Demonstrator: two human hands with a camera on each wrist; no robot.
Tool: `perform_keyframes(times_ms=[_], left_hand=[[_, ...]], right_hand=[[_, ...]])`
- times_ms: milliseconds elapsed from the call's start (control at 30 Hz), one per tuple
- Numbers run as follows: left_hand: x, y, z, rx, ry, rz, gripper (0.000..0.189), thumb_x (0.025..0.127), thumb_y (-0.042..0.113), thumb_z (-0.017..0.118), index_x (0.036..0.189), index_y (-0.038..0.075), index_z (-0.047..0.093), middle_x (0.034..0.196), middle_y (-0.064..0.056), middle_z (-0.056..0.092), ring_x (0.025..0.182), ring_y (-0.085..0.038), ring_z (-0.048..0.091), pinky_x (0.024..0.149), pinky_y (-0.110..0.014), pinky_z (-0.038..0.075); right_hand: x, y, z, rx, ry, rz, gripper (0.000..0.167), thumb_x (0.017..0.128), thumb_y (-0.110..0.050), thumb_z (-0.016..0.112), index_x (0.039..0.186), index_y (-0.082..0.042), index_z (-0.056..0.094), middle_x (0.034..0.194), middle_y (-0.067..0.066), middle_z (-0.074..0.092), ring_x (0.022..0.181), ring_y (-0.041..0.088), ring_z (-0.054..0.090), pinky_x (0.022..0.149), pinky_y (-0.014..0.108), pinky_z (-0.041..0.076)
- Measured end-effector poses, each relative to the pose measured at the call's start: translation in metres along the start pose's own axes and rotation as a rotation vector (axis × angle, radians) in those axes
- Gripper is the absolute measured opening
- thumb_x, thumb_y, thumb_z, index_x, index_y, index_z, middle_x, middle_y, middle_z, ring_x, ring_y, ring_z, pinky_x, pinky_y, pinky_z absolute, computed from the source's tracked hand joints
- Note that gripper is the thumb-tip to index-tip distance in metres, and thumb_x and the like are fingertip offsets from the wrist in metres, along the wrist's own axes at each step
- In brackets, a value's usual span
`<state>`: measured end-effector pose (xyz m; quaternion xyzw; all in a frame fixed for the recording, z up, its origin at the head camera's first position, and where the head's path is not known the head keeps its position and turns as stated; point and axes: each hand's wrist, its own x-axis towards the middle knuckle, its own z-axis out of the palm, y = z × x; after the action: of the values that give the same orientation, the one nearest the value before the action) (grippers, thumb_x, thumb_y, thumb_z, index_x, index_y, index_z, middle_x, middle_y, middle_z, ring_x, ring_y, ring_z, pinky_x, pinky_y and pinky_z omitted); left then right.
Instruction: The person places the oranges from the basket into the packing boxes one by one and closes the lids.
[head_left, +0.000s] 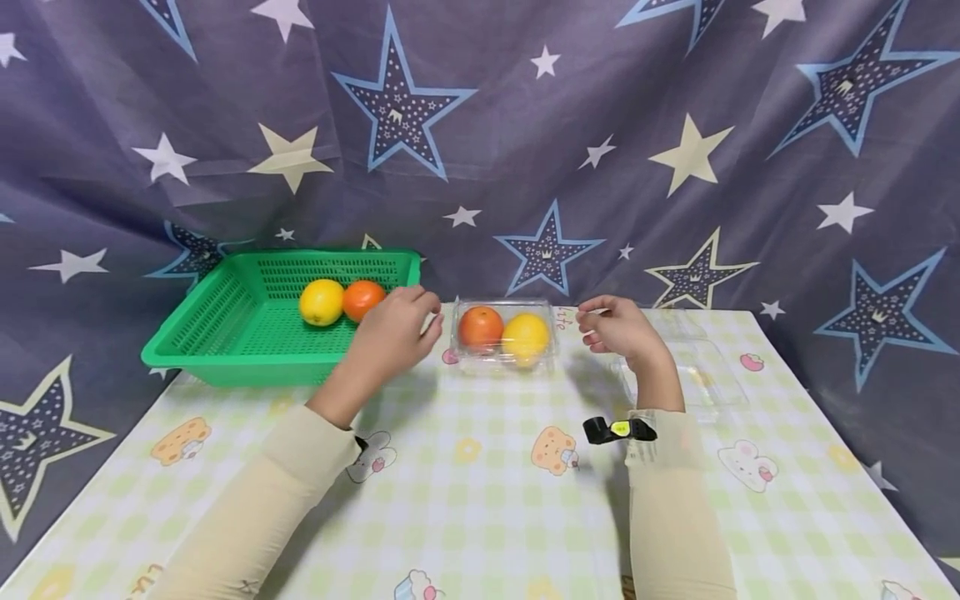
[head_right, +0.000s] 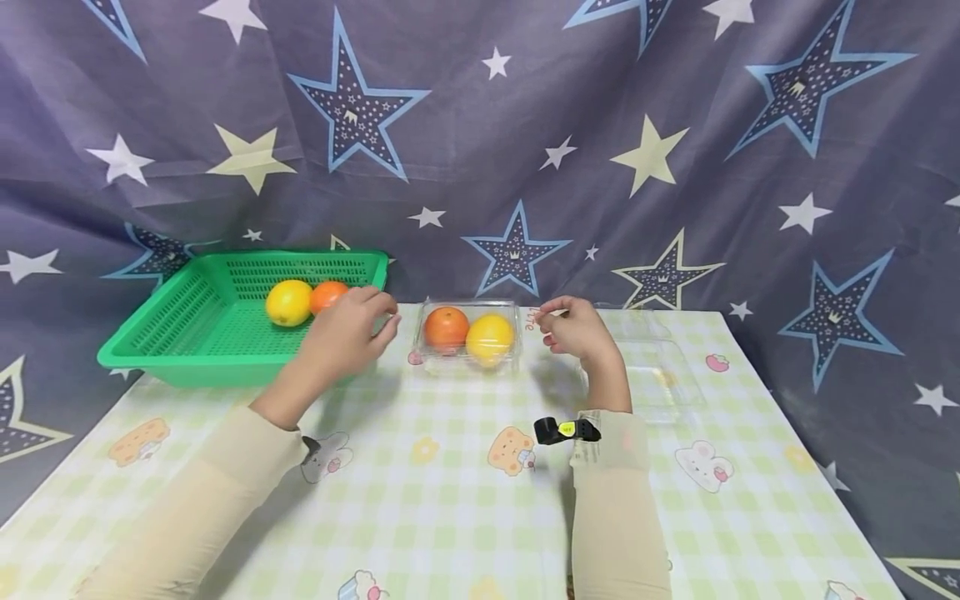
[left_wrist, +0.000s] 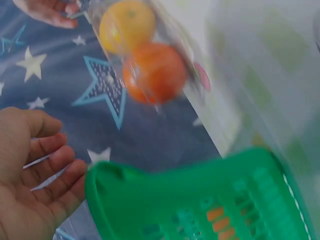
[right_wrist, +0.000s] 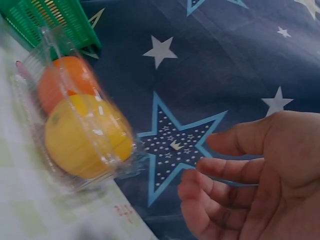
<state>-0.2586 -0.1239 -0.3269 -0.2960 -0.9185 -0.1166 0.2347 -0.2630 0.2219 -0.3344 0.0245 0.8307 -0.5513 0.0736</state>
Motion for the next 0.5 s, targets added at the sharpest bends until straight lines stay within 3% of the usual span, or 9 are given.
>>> perform_keyframes(times_ms=[233,367,500], left_hand=[[-0.01,-0.029,-0.017,-0.007,-0.054,-0.124,0.015,0.098,0.018,0.064,0.103,0.005,0.07,0.096,-0.011,0.065,0.085,-0.03,0.059,0.071,-0.044,0.054],[-0.014,-0.045,-0.025,-0.054,-0.106,-0.173,0.018,0.099,0.018,0.063,0.106,0.002,0.069,0.096,-0.014,0.065,0.086,-0.031,0.058,0.072,-0.044,0.052],[-0.02,-0.066,-0.031,-0.029,-0.171,-0.231,0.024,0.098,0.018,0.063,0.113,0.0,0.067,0.103,-0.016,0.064,0.087,-0.032,0.06,0.073,-0.047,0.053]], right_hand=[[-0.01,-0.011,-0.007,-0.086,0.019,-0.105,0.034,0.107,-0.02,0.053,0.133,0.001,0.056,0.115,0.017,0.062,0.083,0.021,0.064,0.076,0.03,0.058],[-0.014,-0.017,-0.014,-0.274,0.004,-0.185,0.036,0.106,-0.026,0.056,0.133,-0.003,0.058,0.115,0.019,0.065,0.095,0.03,0.065,0.082,0.039,0.055],[-0.017,-0.022,-0.022,-0.468,-0.033,-0.242,0.041,0.105,-0.029,0.056,0.137,-0.003,0.057,0.123,0.022,0.067,0.11,0.038,0.064,0.091,0.052,0.051]])
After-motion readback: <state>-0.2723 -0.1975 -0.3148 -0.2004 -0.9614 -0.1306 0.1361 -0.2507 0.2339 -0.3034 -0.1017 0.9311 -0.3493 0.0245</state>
